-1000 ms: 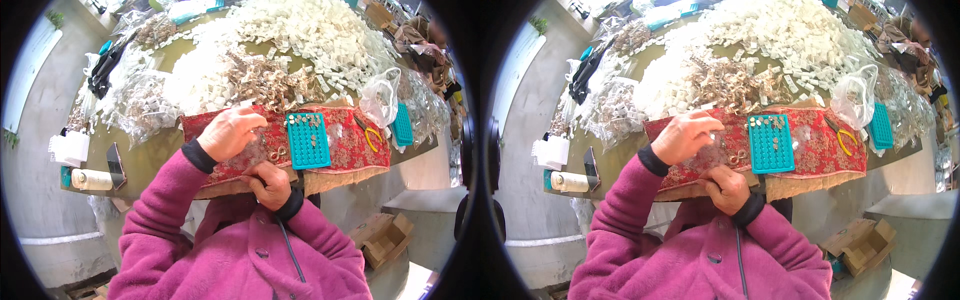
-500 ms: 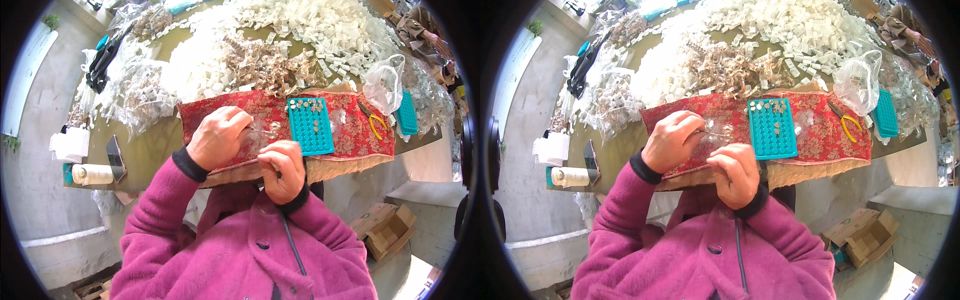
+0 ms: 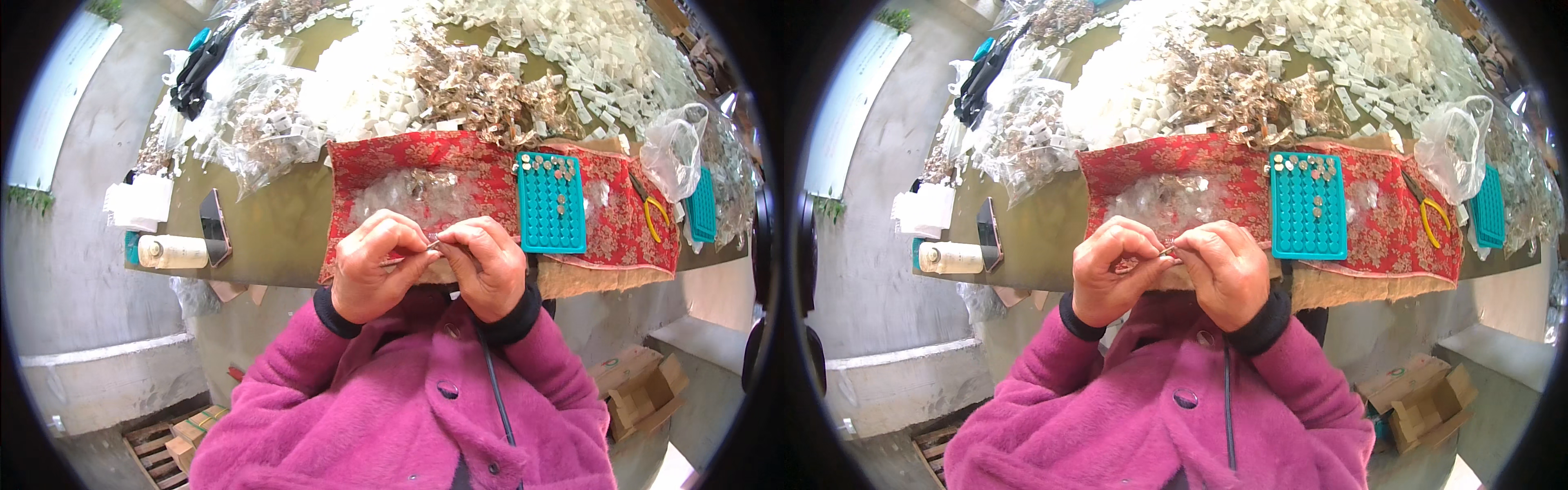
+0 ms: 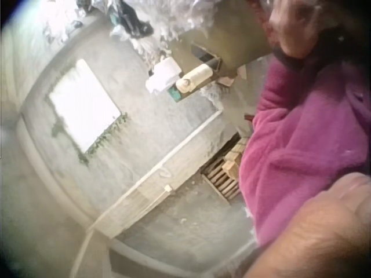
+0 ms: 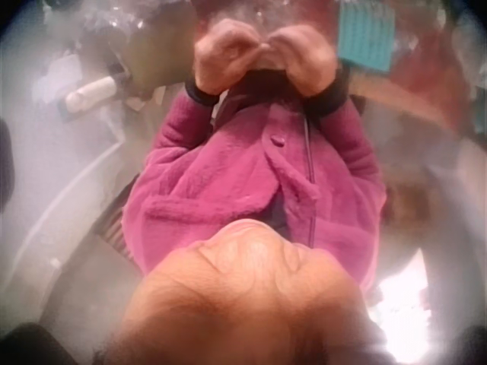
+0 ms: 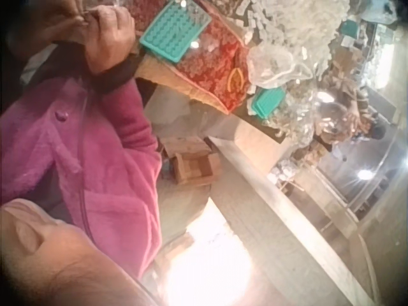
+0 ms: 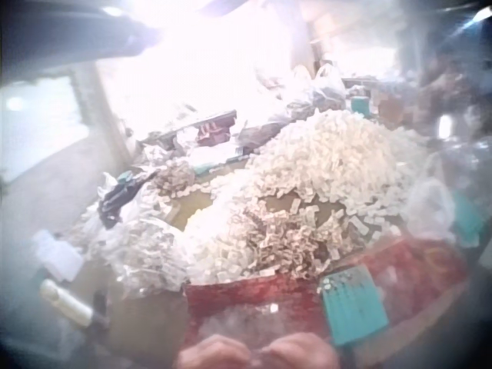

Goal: The person assembles small electronic components by hand, inserting metal pins into white plastic housings and placing them into a blue tray. The person repeatedly picks components from a pile, aligns and inserts pins, and deposits finished units into the tray.

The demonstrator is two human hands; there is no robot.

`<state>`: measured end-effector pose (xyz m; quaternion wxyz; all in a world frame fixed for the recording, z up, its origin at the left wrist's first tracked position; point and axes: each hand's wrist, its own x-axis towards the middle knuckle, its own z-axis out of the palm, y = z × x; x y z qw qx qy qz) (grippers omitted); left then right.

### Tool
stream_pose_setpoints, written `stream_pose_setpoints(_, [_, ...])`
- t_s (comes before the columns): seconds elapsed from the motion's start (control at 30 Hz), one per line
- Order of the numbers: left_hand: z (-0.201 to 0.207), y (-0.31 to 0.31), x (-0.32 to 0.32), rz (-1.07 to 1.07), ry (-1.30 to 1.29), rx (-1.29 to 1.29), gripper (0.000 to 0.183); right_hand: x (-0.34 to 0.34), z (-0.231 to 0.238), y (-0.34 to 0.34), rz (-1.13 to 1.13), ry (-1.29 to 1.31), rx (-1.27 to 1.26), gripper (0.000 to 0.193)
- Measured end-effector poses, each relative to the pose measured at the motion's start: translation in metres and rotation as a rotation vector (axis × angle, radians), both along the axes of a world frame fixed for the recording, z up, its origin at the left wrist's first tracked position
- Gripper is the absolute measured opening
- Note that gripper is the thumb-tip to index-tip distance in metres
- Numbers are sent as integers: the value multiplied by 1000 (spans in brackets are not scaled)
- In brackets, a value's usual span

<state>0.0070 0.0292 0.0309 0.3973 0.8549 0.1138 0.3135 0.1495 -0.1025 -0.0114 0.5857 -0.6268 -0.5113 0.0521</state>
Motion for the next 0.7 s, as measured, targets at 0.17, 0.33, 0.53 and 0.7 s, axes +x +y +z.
stream_pose_setpoints(0.17, [-13, 0, -1, -44, 59, -384, 25, 1, 4, -4, 26, 147, 27, 18])
stream_pose_setpoints(0.33, [-17, 1, -2, -125, 48, -648, 22, 6, 9, -7, 109, 215, -84, 18])
stream_pose_setpoints(0.53, [-10, -1, -2, -212, 85, -739, 22, 3, 13, -10, 97, 122, -150, 16])
stream_pose_setpoints(0.7, [0, 1, -8, -166, 207, -848, 20, 6, 20, -13, 56, -46, -183, 17])
